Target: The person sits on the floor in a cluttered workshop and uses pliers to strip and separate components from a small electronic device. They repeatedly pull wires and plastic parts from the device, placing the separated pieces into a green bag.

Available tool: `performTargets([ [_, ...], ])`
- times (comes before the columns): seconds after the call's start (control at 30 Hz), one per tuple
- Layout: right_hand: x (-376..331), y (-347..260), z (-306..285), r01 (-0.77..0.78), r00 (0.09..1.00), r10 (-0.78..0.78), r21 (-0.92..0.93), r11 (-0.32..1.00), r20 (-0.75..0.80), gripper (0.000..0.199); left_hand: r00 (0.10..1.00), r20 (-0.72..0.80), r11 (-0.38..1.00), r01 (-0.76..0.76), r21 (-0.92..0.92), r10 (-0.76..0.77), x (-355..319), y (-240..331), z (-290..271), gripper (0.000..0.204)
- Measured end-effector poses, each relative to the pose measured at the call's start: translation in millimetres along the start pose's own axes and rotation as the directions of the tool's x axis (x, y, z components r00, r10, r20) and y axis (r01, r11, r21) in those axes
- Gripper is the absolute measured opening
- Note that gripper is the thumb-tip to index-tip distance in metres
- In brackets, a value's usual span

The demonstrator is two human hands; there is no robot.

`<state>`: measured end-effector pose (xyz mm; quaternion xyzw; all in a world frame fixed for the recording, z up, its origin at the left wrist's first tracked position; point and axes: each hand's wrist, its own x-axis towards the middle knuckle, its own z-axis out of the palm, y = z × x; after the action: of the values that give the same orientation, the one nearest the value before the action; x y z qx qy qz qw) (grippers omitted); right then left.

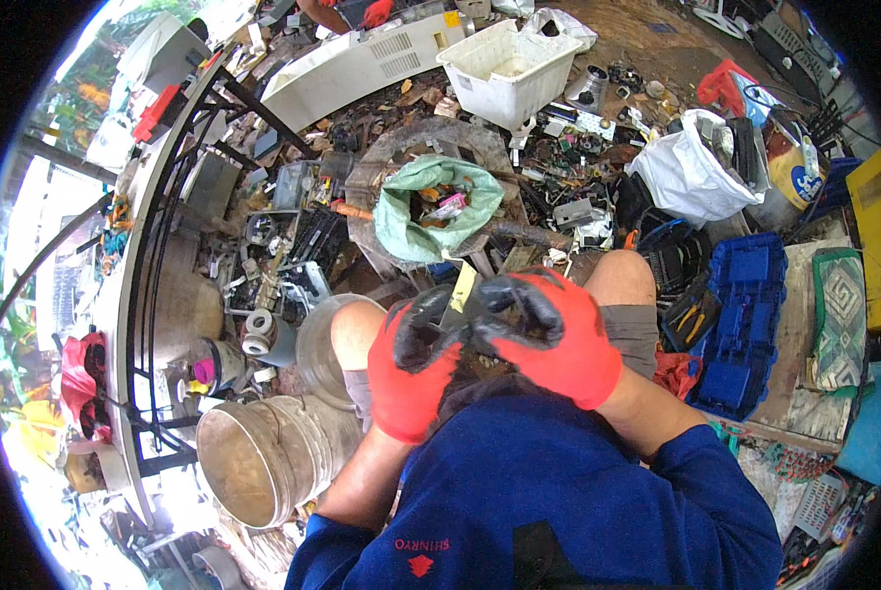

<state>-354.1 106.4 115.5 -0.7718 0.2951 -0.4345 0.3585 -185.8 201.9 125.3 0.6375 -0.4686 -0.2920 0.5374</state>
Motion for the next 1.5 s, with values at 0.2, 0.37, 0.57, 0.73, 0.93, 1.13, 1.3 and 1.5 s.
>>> performTargets([
  [0.2, 0.5, -6.7, 15.5, -0.154, 0.988, 0.155, 0.131, 0.979, 0.004, 0.033, 0.985, 0.054, 0.964, -0.171, 0.204, 0.163, -2.6, -1.7, 3.1, 0.047],
  [0.37, 2.9, -12.9, 16.1, -0.153, 0.987, 0.156, 0.112, 0.982, -0.022, 0.028, 0.979, 0.048, 0.924, -0.205, 0.322, 0.200, -8.5, 0.6, 1.7, 0.047],
  [0.57, -3.1, 13.1, 26.5, -0.091, 0.993, 0.104, 0.220, 0.971, -0.049, 0.030, 0.975, 0.057, 0.930, -0.222, 0.294, 0.215, -10.7, -8.1, 1.2, 0.044],
  [0.73, -0.4, 6.3, 22.2, -0.330, 0.923, 0.382, 0.613, 0.718, 0.050, 0.021, 0.984, 0.010, 0.974, -0.177, 0.140, 0.177, -9.7, -5.7, 1.7, 0.037],
  [0.93, 6.8, 15.4, 7.5, -0.393, 0.876, 0.475, 0.694, 0.604, 0.082, 0.014, 1.000, 0.008, 1.000, -0.018, -0.023, 0.018, -10.6, 6.7, 0.1, 0.032],
  [1.13, 9.7, 29.5, 4.7, -0.379, 0.839, 0.544, 0.726, 0.573, 0.009, 0.015, 0.998, 0.041, 0.992, -0.048, -0.121, 0.053, -9.3, -12.0, -11.3, 0.035],
  [1.3, 26.8, 53.8, -15.2, -0.352, 0.841, 0.536, 0.676, 0.647, -0.075, 0.015, 0.998, 0.052, 0.975, -0.022, -0.222, 0.035, -6.1, -28.6, -31.3, 0.031],
  [1.5, 24.1, 28.9, -22.5, -0.475, 0.880, 0.393, 0.501, 0.723, 0.267, 0.033, 0.999, 0.043, 0.957, 0.019, -0.289, -0.007, -4.0, -24.7, -29.0, 0.019],
])
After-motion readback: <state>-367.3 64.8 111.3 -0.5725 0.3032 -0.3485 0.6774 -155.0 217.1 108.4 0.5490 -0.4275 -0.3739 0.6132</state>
